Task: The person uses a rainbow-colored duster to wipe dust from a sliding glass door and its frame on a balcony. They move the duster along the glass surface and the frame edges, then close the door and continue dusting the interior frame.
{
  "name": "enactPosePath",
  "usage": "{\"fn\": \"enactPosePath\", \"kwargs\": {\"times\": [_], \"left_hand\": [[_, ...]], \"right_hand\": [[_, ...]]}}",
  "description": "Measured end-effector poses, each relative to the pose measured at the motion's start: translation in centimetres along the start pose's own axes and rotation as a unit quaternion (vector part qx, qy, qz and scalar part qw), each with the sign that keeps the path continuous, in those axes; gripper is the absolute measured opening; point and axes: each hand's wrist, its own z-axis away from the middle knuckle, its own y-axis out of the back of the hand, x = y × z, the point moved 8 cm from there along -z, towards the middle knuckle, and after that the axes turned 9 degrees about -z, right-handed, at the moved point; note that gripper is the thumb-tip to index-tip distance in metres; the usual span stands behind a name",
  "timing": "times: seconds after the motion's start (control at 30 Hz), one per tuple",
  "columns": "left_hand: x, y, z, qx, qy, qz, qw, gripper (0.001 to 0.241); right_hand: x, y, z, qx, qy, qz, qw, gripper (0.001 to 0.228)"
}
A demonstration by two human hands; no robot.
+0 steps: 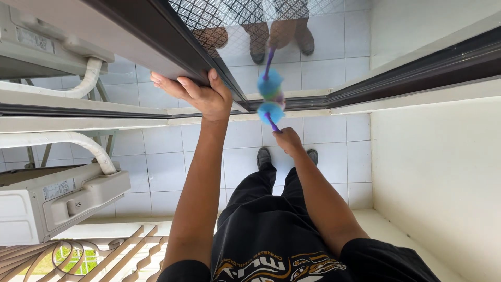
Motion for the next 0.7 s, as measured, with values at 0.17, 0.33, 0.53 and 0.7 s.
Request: {"fn": "enactPosePath", "kwargs": {"times": [0.17,0.33,0.53,0.7], "left_hand": [[0.1,0.4,-0.1,0.004,0.008,-0.007,1.000,0.073],[0.1,0.3,-0.1,-0.007,0.016,-0.012,1.000,0.075],[0.2,-0.1,-0.2,-0.009,0.018,-0.012,1.000,0.075],[0.1,0.1,-0.3,-0.007,0.015,-0.008,1.000,0.074]], "right_hand": [[0.3,4.5,-3.1,0.103,0.014,0.070,0.992,0.066],[-5.4,5.8,2.4,0.025,0.033,0.062,0.997,0.072],[-5.5,3.2,-1.6,0.085,0.212,0.127,0.965,0.045],[0.9,13.8,-3.4,0.115,0.072,0.162,0.978,0.055]]}}
